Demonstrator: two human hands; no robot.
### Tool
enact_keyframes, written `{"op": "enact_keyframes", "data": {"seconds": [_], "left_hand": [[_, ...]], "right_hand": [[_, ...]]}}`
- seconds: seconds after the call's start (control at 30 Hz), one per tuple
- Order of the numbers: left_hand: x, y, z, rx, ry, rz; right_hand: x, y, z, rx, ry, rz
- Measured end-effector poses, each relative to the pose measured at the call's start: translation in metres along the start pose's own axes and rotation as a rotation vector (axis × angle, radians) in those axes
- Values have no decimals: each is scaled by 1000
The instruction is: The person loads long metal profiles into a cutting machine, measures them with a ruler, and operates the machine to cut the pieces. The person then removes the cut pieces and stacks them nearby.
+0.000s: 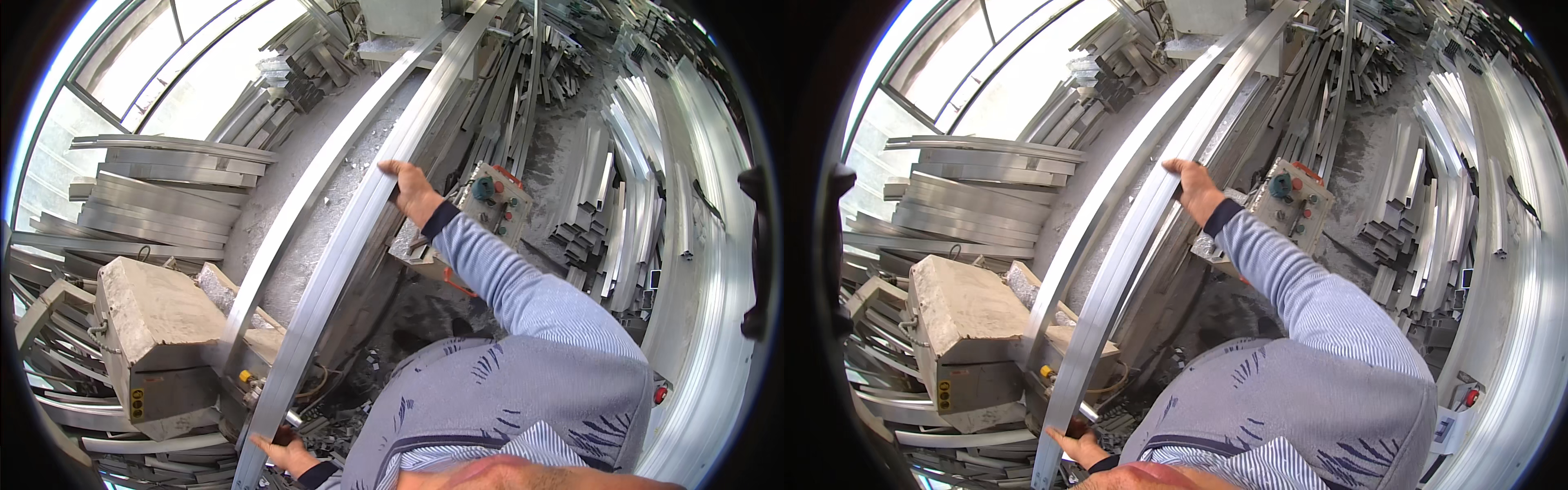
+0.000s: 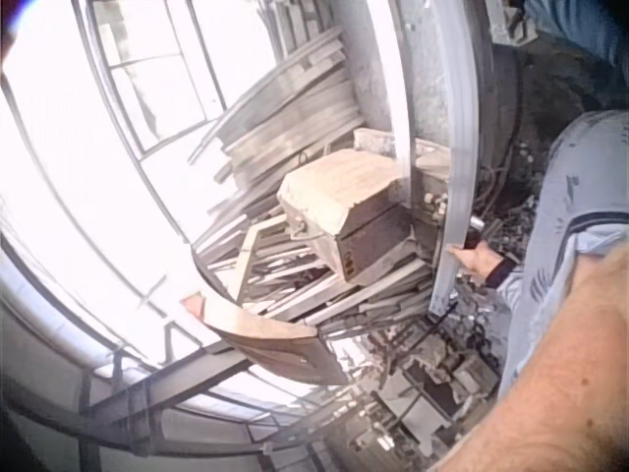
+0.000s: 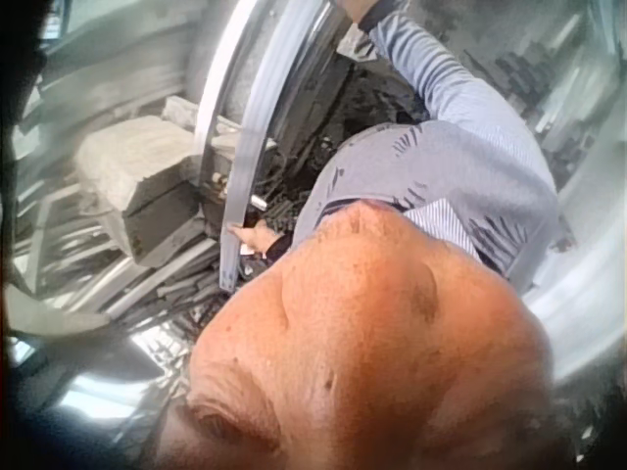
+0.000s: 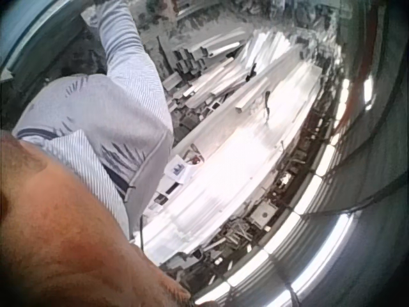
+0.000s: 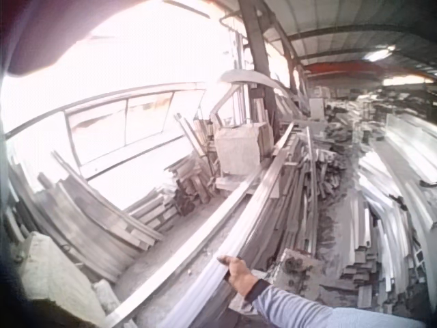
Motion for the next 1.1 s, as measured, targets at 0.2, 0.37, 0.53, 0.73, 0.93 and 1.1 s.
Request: {"op": "enact_keyframes", "data": {"seconds": [0.2,0.37,0.53,0.73,0.93,1.1], "left_hand": [[102,24,24,-102,198,-101],[172,57,53,-207,197,-85],[227,89,70,-233,239,-52],[282,111,74,-216,168,-53],[314,133,73,-212,173,-118],[333,148,79,-247,126,-125]], "right_hand": [[32,7,115,-39,1,-26],[37,17,195,-58,-67,-85],[37,20,269,-25,-87,-102],[34,24,335,31,-117,-76],[28,35,358,26,-125,-133],[22,38,378,56,-129,-194]]}}
Point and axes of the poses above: each hand's wrist, its own z-axis towards the middle knuckle, its own x-axis out of the palm, y = z × x, the point moved 2 cm from there along z, towards the middle knuckle, and after that the axes turned 9 degrees about -y, right-handed, at the moved point
